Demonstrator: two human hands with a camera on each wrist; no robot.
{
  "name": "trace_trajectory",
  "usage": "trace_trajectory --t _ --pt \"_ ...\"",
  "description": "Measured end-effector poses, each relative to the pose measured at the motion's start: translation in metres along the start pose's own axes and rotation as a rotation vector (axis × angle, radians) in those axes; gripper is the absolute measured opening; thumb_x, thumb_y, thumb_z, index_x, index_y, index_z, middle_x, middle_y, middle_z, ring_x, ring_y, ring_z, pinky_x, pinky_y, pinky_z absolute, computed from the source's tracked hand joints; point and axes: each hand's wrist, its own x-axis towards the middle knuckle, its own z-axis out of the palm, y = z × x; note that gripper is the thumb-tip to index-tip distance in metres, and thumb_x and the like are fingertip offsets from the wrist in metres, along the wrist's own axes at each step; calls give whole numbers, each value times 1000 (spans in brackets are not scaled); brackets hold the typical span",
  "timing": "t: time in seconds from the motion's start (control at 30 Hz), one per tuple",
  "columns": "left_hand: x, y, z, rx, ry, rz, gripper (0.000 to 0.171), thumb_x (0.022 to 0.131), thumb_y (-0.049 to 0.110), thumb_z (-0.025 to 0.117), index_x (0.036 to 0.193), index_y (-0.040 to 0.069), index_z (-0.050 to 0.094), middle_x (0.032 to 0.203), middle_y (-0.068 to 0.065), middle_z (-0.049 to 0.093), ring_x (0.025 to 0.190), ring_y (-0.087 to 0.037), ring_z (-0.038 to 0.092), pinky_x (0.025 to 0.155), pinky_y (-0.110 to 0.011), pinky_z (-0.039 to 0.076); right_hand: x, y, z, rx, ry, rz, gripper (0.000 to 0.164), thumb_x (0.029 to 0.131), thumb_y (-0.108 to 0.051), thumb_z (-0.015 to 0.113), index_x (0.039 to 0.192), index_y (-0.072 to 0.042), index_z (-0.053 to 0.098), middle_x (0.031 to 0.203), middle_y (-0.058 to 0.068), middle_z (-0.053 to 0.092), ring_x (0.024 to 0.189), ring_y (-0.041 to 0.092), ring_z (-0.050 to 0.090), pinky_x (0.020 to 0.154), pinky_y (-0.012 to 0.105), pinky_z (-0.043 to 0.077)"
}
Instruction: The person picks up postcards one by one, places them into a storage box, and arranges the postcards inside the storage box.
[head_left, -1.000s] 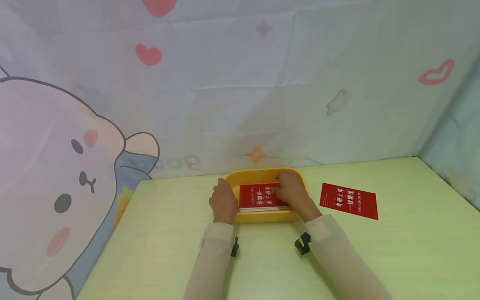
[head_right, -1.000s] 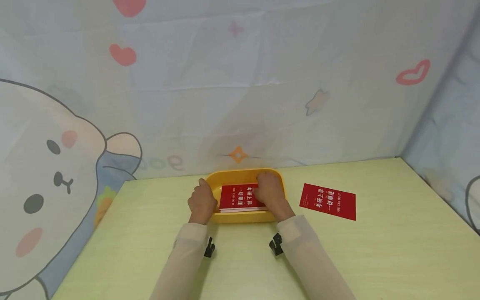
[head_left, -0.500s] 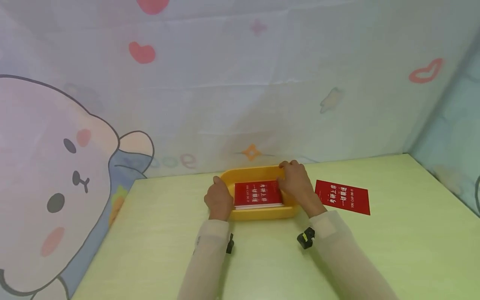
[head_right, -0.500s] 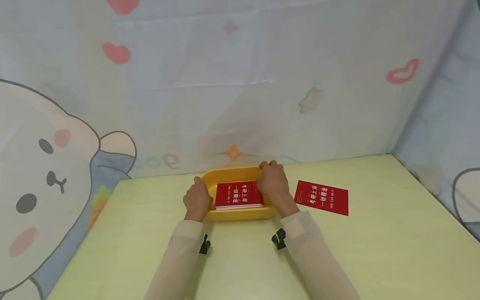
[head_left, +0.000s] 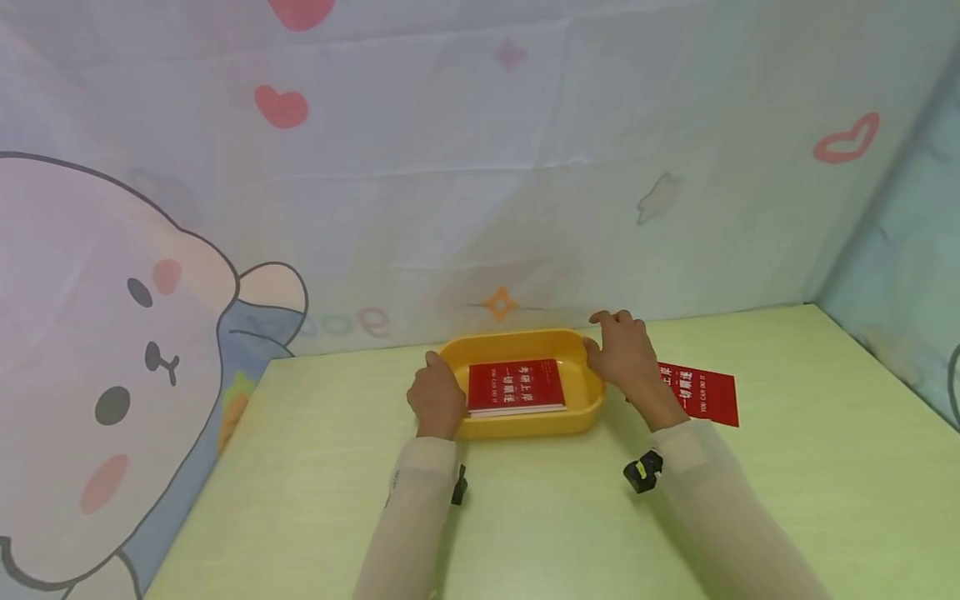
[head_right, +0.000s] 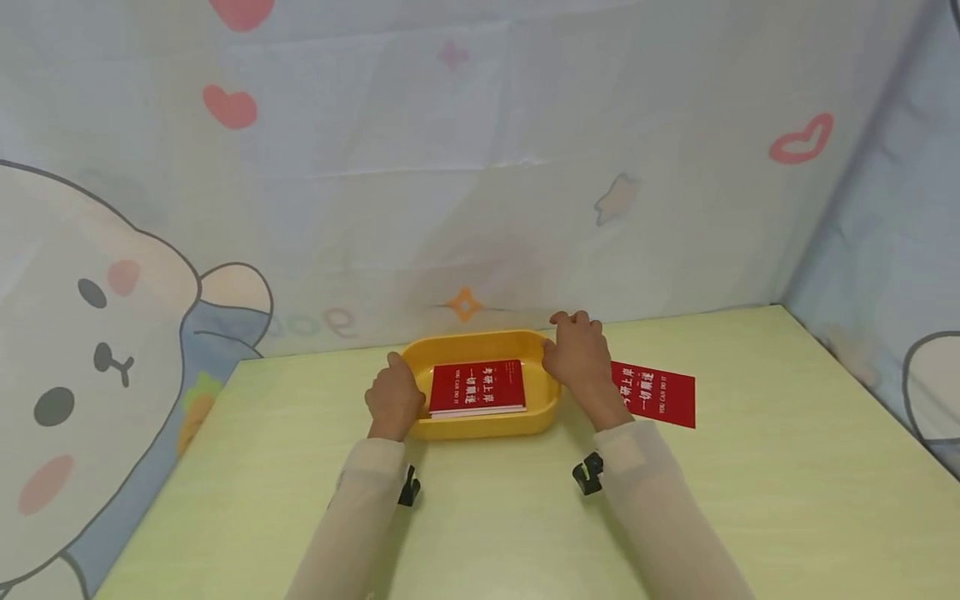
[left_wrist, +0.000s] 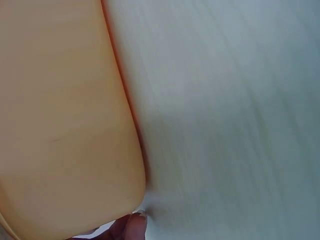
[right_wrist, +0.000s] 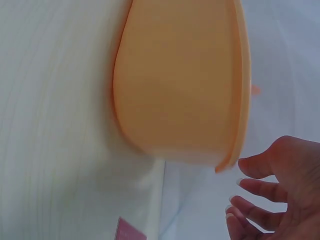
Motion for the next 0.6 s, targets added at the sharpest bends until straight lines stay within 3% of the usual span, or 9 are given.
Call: trace_trajectory --t 0.17,0.33,0.6 --pt "2 -1 2 34 0 -4 53 75 20 74 110 0 39 89 -19 58 74 -31 60 68 -42 55 -4 19 -10 -15 -14 3 44 90 -17 55 128 5 46 122 35 42 105 51 39 87 61 42" --pt "3 -3 4 2 9 -3 65 68 20 81 112 -2 38 94 -23 54 81 -35 57 70 -43 55 -10 35 -21 -29 -60 14 51 87 -17 59 128 8 44 121 38 40 101 54 38 84 62 42" --pt "0 -3 3 -31 32 -17 49 78 15 71 110 -3 39 93 -24 51 80 -34 52 67 -44 55 -18 64 -32 -87 -169 76 65 82 -21 67 131 10 38 122 42 37 106 59 33 86 67 38"
